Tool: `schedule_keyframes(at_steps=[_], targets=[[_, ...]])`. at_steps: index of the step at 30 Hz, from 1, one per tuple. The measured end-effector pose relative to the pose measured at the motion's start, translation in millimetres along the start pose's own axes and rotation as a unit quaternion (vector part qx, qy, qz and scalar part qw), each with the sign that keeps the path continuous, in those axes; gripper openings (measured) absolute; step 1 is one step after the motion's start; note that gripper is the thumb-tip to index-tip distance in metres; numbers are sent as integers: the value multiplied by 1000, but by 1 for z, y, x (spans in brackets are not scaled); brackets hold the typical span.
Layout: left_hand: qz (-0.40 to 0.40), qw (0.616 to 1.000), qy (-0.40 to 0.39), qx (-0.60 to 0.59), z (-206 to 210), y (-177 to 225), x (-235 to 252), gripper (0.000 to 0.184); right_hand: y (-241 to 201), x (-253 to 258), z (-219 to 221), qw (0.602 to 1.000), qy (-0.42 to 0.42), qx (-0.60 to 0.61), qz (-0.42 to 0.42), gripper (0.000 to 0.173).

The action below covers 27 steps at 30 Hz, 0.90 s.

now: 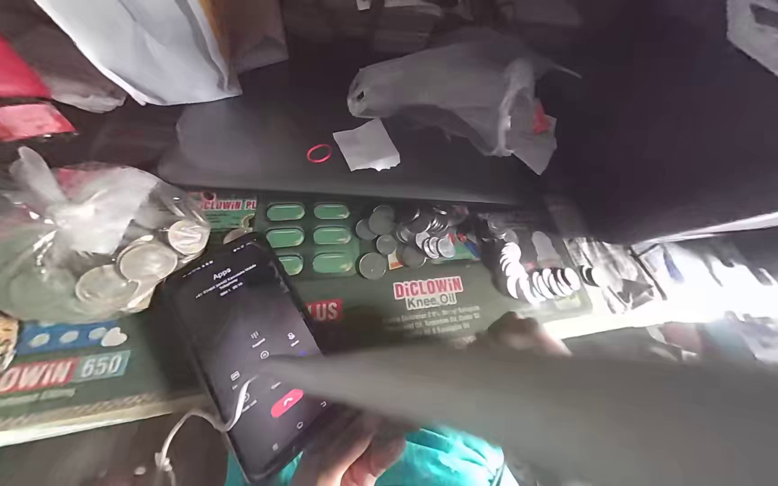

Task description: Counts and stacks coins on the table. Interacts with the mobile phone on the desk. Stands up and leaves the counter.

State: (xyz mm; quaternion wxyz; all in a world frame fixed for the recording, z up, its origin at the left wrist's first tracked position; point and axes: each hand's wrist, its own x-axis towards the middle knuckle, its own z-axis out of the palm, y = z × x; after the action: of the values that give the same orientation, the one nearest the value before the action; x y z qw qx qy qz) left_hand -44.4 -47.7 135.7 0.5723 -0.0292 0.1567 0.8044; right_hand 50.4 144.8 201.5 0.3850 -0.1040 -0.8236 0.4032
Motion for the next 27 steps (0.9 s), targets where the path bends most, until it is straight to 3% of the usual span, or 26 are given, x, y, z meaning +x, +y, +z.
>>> schedule_keyframes(at_steps=[2,5,7,11,13,16,18,20,23,27], targets=[[-1,1000,12,9,1,-1,-2,25,-1,7,-9,979,34,172,101,18],[-1,999,14,29,3,-5,-2,25,-5,12,-17,922,64,329,194,22],[1,999,13,41,6,-6,-5,25,-7,10,-18,905,65,367,203,23],[4,999,1,47,7,-11,-11,25,-11,5,-26,908,58,370,188,24],[0,999,-6,44,9,-13,-13,25,-9,7,-37,935,54,313,156,23],[-3,999,-10,35,9,-14,-17,26,5,21,-74,996,71,15,43,21],[-8,999,-14,28,10,-15,-20,26,16,37,-101,974,78,-211,26,24],[-13,999,-20,21,11,-16,-20,25,28,50,-119,937,23,-339,85,32],[-16,999,-39,10,11,-18,-20,26,42,60,-122,915,-55,-380,123,31],[-20,998,-56,4,7,-20,-20,26,40,59,-115,889,-85,-430,131,25]])
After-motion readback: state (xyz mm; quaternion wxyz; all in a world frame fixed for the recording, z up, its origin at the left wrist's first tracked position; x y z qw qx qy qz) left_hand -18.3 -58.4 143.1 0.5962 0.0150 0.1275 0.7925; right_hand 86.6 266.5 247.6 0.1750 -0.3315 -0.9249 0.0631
